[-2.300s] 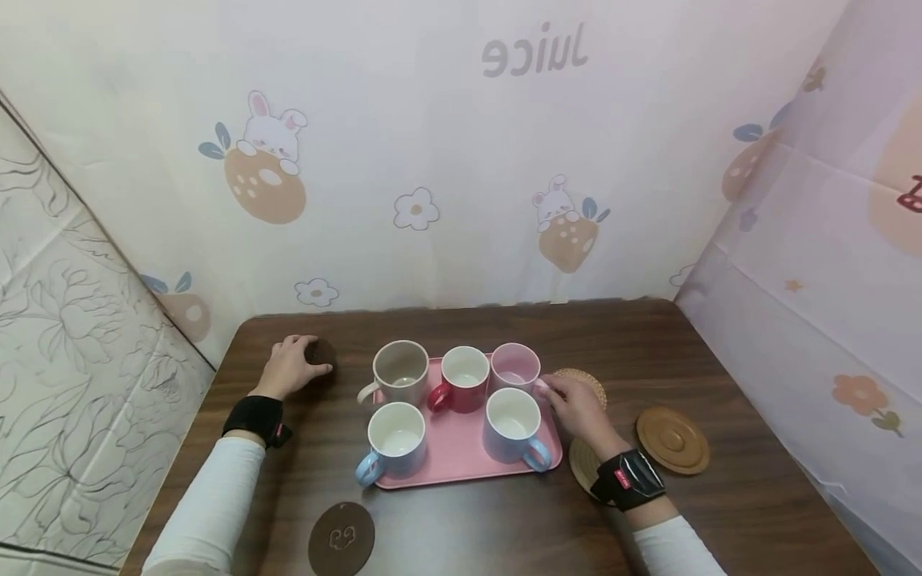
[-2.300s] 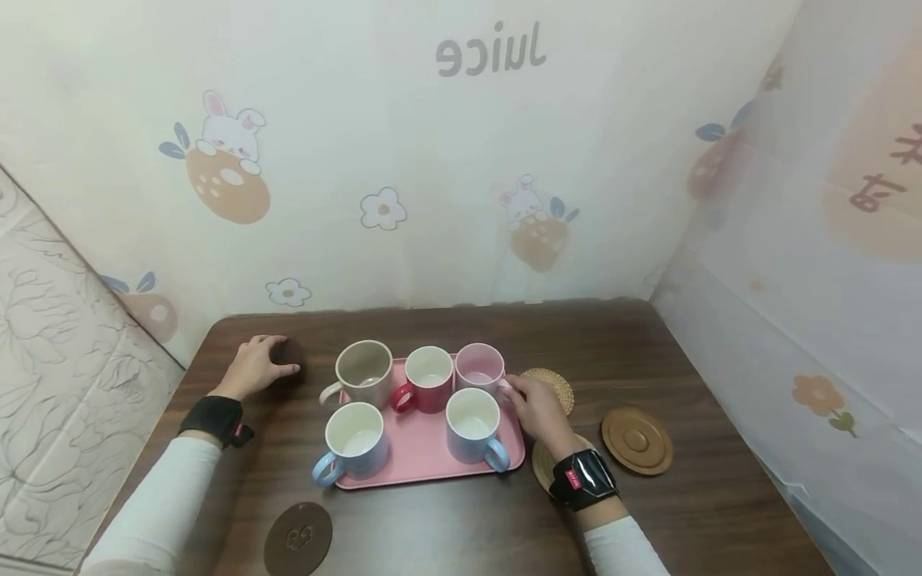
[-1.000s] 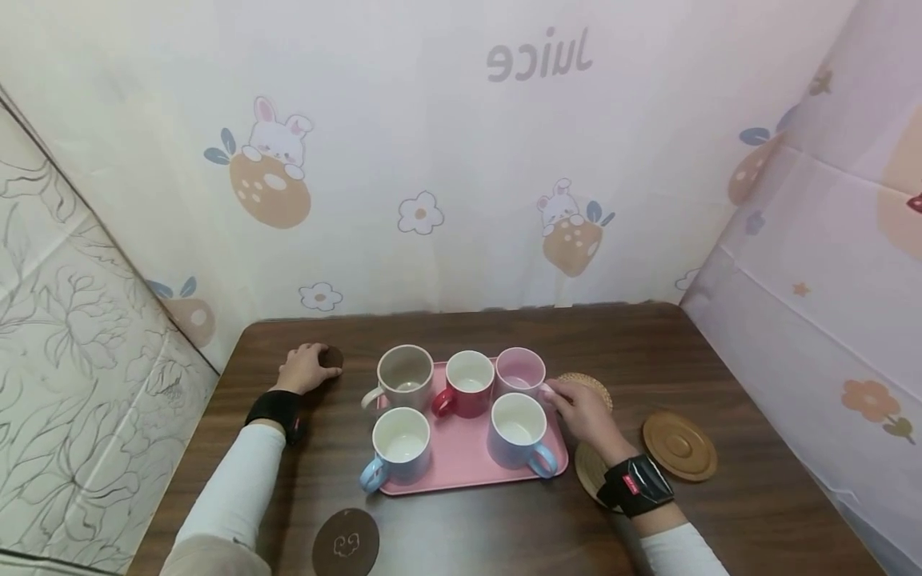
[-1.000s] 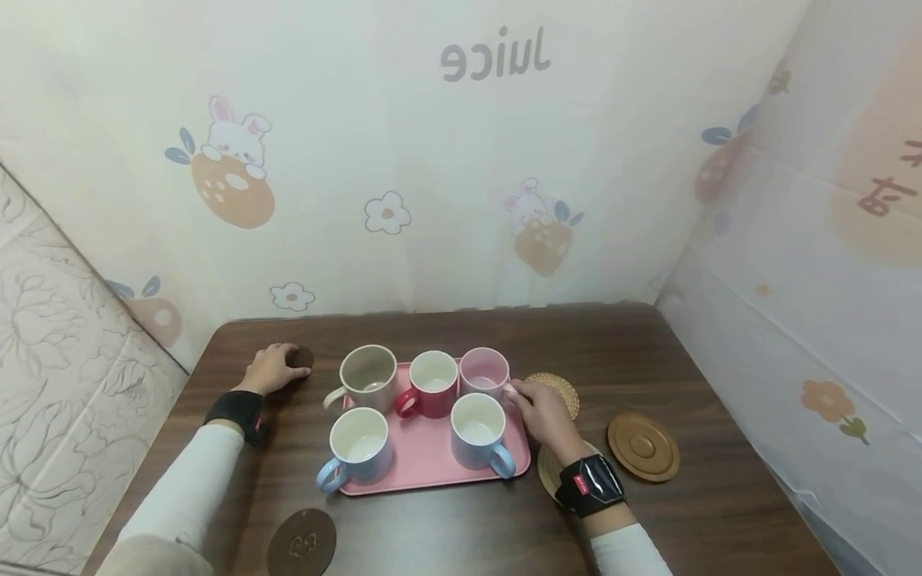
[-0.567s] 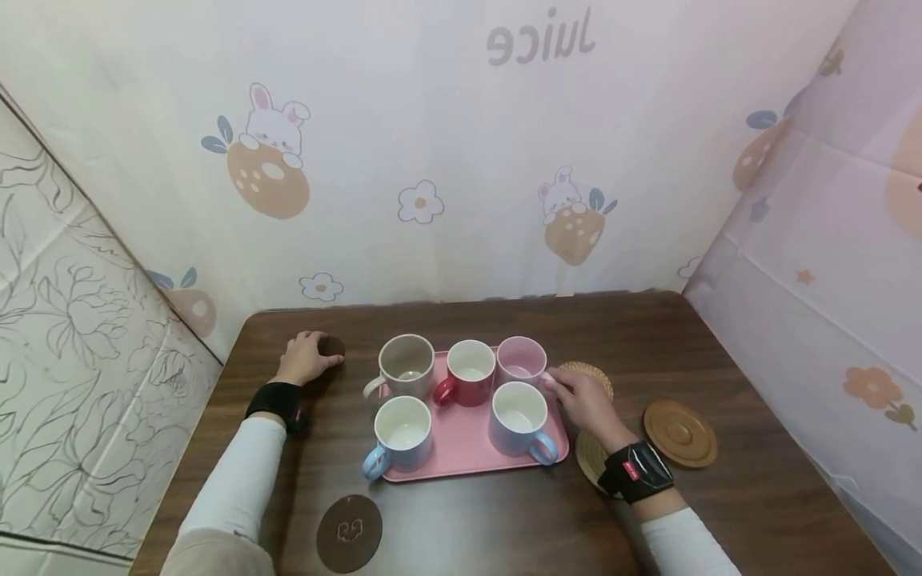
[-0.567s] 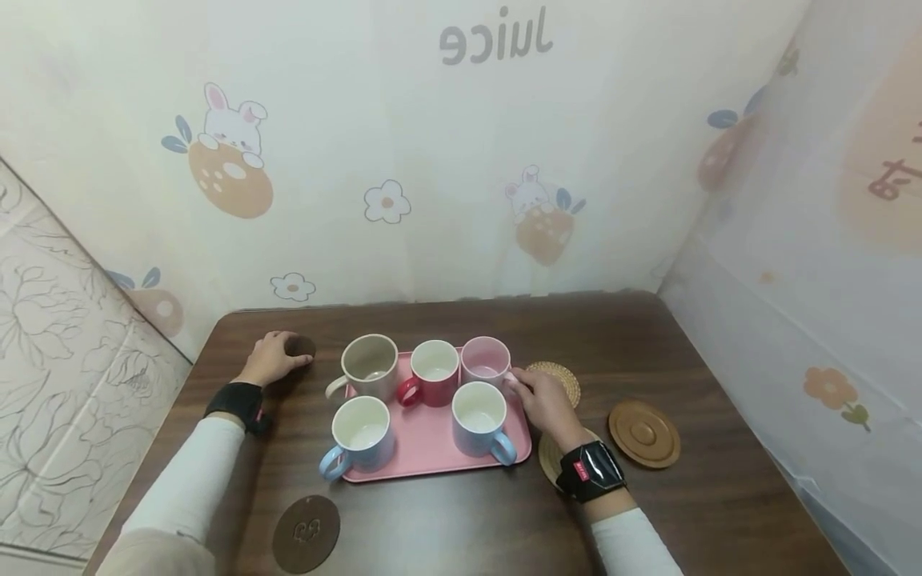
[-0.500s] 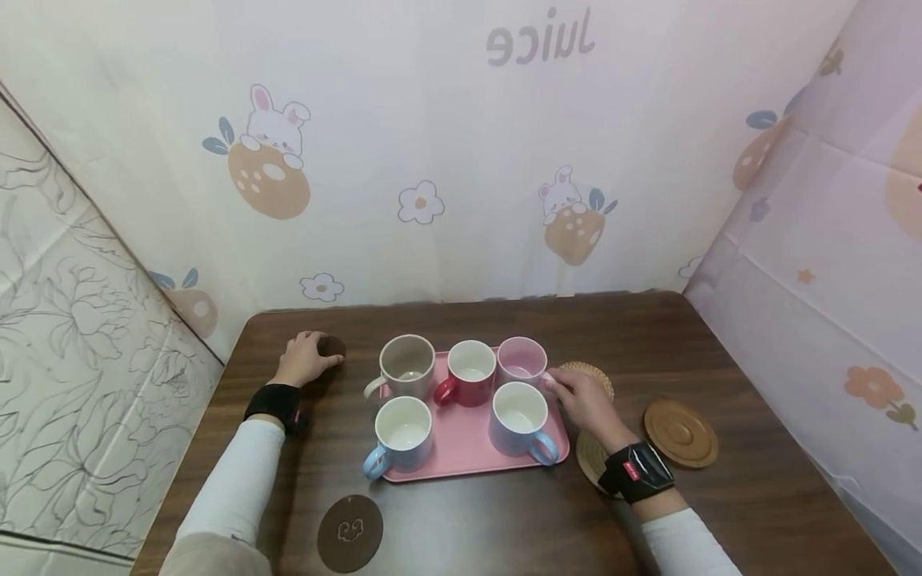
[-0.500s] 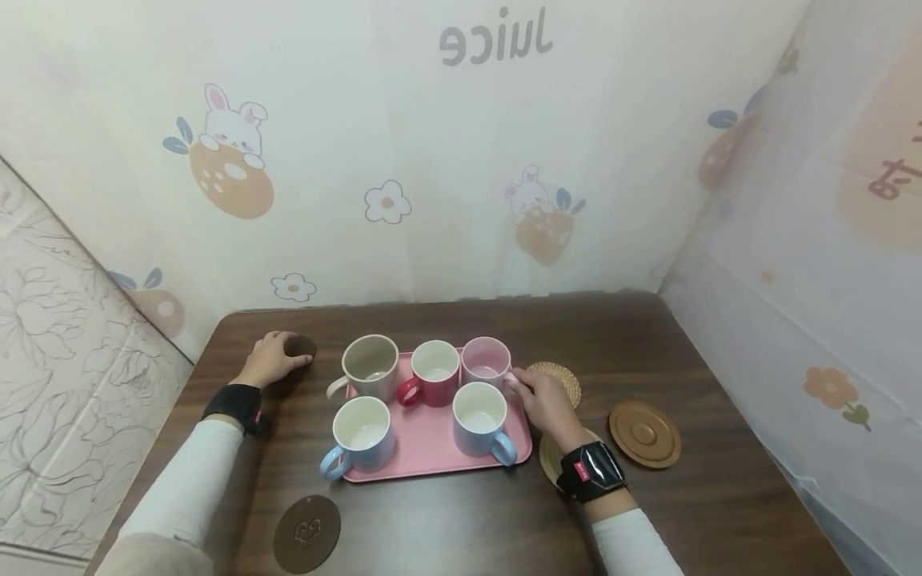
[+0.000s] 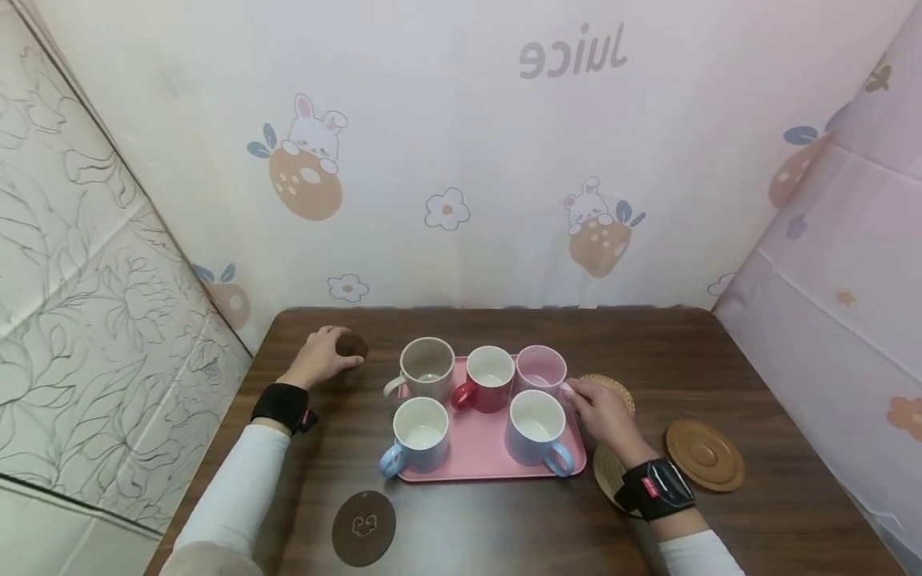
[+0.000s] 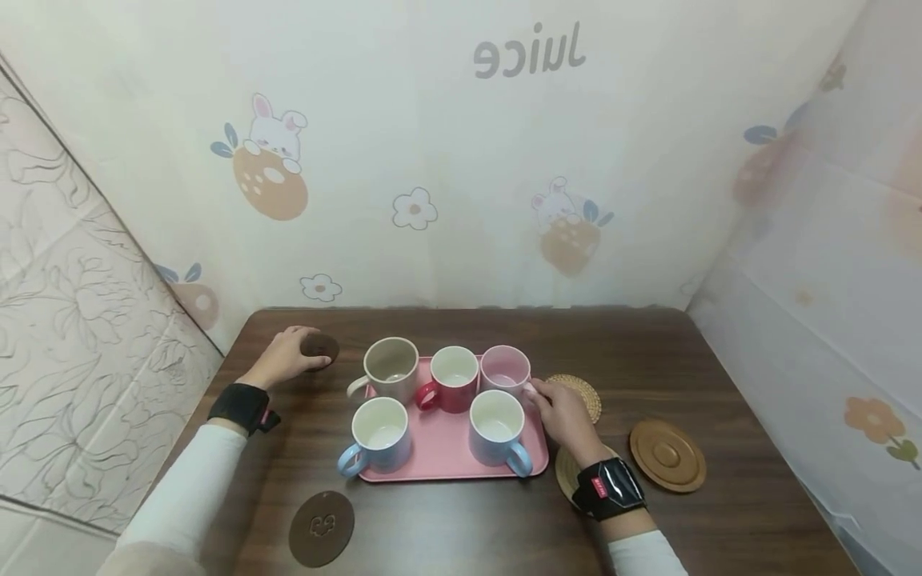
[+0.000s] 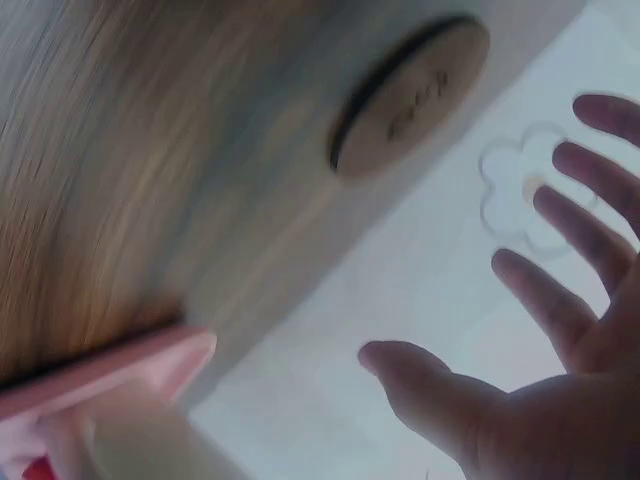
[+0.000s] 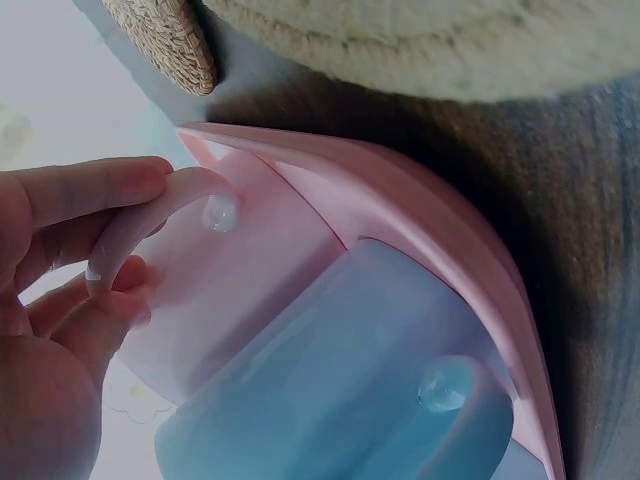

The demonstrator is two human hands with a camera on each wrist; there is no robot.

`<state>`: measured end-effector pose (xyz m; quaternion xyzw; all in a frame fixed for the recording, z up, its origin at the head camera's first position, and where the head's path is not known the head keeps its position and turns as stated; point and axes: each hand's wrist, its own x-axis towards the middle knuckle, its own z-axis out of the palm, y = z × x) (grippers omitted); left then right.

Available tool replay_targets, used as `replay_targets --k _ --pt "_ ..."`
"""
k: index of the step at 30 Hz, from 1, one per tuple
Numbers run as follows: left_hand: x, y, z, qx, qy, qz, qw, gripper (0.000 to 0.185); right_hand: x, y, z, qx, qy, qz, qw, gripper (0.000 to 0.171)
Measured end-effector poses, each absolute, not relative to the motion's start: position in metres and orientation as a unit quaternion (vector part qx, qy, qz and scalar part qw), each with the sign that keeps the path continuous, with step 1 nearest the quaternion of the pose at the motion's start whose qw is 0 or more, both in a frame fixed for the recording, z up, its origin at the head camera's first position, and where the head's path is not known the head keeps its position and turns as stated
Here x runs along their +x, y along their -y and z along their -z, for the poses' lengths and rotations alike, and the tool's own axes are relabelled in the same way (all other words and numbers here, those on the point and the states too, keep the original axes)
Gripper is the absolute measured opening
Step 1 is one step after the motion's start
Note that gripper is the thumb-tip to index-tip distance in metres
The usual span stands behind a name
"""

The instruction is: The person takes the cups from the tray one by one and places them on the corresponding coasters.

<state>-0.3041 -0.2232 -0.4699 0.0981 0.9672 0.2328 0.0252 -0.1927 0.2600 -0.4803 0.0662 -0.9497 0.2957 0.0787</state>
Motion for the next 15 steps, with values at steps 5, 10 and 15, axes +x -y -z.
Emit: replay_targets --k 5,10,15 --pt "-0.285 0.218 0.460 0.113 -0.966 -0.232 0.034 0.075 -0.192 -0.260 0.481 0.079 0.949 -0.290 0.094 0.030" --pt "-0.266 0.214 0.453 0.116 -0.966 -0.227 0.035 0.077 -0.192 -0.259 0.479 0.080 0.948 -0.292 0.093 0.030" --pt "-0.242 0.207 0.454 0.131 -0.963 -0.231 0.032 0.075 -0.193 -0.259 0.478 0.084 0.949 -0.290 0.095 0.030"
